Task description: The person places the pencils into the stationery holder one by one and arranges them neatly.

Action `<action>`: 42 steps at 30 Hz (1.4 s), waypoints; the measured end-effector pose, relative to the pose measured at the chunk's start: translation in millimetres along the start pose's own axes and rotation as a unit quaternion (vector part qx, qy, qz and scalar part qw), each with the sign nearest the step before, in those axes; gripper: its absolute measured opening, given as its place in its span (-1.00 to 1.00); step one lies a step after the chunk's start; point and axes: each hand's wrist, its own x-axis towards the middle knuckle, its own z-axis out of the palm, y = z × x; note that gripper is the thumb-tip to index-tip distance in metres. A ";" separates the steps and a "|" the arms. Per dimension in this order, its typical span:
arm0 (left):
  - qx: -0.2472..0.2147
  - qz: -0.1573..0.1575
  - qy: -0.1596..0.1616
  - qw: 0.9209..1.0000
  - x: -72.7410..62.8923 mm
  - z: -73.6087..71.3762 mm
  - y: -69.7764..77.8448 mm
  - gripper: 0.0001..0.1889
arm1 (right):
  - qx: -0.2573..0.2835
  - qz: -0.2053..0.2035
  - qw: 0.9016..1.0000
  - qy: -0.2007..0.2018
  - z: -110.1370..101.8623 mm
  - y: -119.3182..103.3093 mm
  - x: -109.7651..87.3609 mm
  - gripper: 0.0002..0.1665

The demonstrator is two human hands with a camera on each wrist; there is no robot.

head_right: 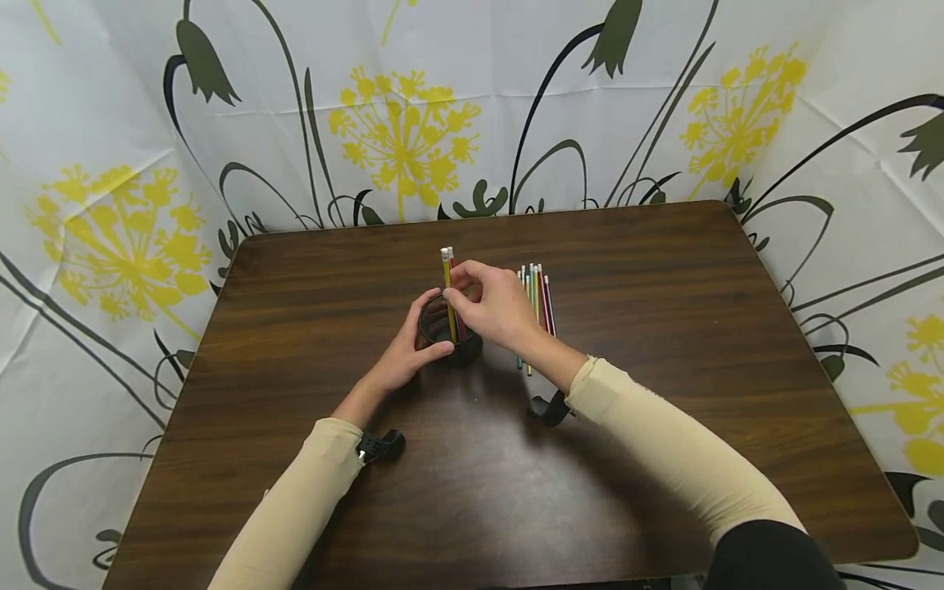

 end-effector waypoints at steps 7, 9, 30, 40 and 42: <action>0.010 -0.004 0.001 1.000 -0.2 0.3 1.1 -0.14 | -0.027 0.004 0.999 -0.018 10.5 9.0 -3.2 -0.83; 0.015 -0.003 0.001 1.000 0.1 0.3 1.5 -0.15 | -0.033 0.008 0.999 -0.023 12.8 10.7 -3.5 -0.82; 0.017 -0.022 0.002 1.000 -0.6 1.5 3.5 -0.12 | -0.080 0.051 0.995 0.013 31.0 23.7 10.1 -0.79; 0.030 -0.026 0.008 0.999 0.0 1.3 3.5 -0.14 | -0.127 0.073 0.988 0.045 37.6 20.3 15.3 -0.79; 0.030 -0.024 0.008 0.999 0.5 1.1 2.8 -0.14 | -0.134 0.078 0.987 0.048 37.8 19.5 16.0 -0.79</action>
